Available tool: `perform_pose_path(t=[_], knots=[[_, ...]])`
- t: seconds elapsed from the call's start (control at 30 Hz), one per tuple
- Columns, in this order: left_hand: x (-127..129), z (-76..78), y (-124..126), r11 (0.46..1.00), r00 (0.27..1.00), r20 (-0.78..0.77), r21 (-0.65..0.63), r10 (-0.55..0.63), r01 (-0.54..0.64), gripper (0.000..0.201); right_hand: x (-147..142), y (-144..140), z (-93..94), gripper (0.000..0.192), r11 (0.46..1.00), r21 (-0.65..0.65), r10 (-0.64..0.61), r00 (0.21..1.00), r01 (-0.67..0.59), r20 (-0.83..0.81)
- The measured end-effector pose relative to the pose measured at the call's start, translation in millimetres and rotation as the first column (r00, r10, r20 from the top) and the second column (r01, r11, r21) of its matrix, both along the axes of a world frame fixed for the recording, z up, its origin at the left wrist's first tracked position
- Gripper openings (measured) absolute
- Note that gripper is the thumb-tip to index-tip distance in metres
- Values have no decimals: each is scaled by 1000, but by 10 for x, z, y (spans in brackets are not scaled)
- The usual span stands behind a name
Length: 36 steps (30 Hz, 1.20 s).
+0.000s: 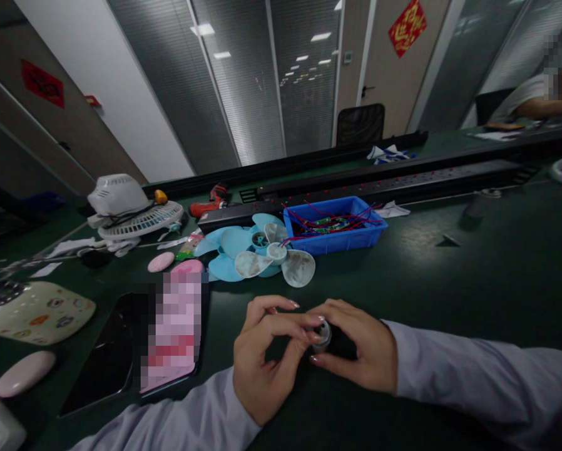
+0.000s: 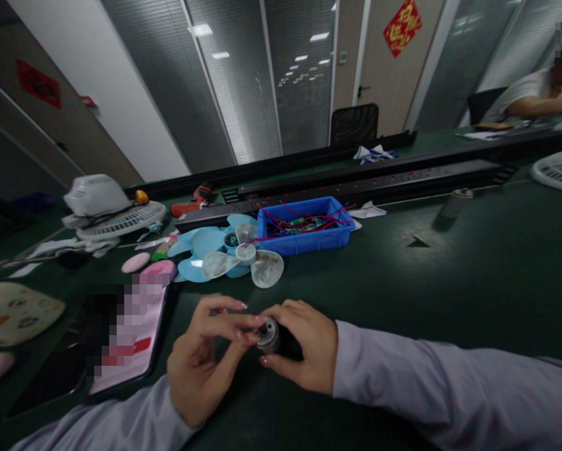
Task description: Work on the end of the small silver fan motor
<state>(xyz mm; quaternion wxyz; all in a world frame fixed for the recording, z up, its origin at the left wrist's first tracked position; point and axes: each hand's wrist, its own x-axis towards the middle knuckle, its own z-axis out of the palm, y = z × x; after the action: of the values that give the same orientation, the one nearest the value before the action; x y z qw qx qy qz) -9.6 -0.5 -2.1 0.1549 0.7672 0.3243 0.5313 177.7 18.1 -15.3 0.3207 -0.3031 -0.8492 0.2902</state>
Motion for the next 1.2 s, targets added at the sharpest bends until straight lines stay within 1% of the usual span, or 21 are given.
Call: perform_pose_path(t=[0.1, 0.2, 0.3, 0.4, 0.47, 0.57, 0.67, 0.77, 0.87, 0.93, 0.97, 1.03, 1.07, 1.13, 1.2], knots=[[19, -14, -19, 1000, 999, 45, -8, 11, -11, 33, -3, 1, 19, 35, 1000, -17, -4, 1000, 4, 24], [52, -24, -36, 999, 994, 106, -12, 40, -39, 46, -2, 2, 32, 34, 1000, -21, -1, 1000, 2, 19], [70, -24, -46, 998, 994, 87, -17, 58, -57, 52, 1, 1, 37, 30, 1000, -5, 13, 1000, -13, 7], [62, -18, -45, 998, 998, -4, -20, 65, -65, 50, 0, 1, 33, 29, 1000, 8, 9, 1000, -9, 11], [51, -11, -36, 997, 997, -38, -21, 74, -74, 47, -2, 1, 26, 29, 1000, 18, 6, 1000, -6, -6], [42, 6, -15, 996, 996, -56, -46, 69, -71, 38, -6, 2, 20, 31, 999, 31, 11, 999, -10, -31], [50, 16, 1, 993, 996, -58, -90, 68, -73, 32, -8, 2, 25, 31, 1000, 21, 12, 1000, -12, -20], [69, 7, 1, 991, 996, -19, -106, 85, -87, 27, -6, 0, 38, 31, 1000, 1, 9, 1000, -9, -7], [82, -17, 1, 989, 988, 102, -101, 118, -108, 25, -3, -3, 56, 32, 1000, 2, 0, 1000, 0, 16], [78, -35, 24, 979, 971, 163, -130, 177, -156, 25, 0, -6, 70, 32, 1000, -1, 0, 999, 0, 33], [69, -45, 45, 967, 963, 154, -164, 221, -195, 24, 0, -7, 76, 31, 1000, -7, 2, 999, -2, 40], [44, -63, 101, 929, 953, 58, -249, 296, -274, 23, 1, -9, 84, 30, 1000, -27, -1, 999, 2, 53], [28, -71, 132, 909, 951, -18, -288, 308, -300, 23, 1, -9, 86, 30, 999, -34, -6, 998, 8, 59], [-1, -83, 184, 885, 943, -163, -329, 291, -330, 23, 1, -9, 85, 30, 999, -42, -13, 998, 16, 69], [-20, -87, 212, 882, 915, -288, -298, 282, -365, 20, 0, -9, 83, 31, 999, -48, -16, 997, 19, 73]])
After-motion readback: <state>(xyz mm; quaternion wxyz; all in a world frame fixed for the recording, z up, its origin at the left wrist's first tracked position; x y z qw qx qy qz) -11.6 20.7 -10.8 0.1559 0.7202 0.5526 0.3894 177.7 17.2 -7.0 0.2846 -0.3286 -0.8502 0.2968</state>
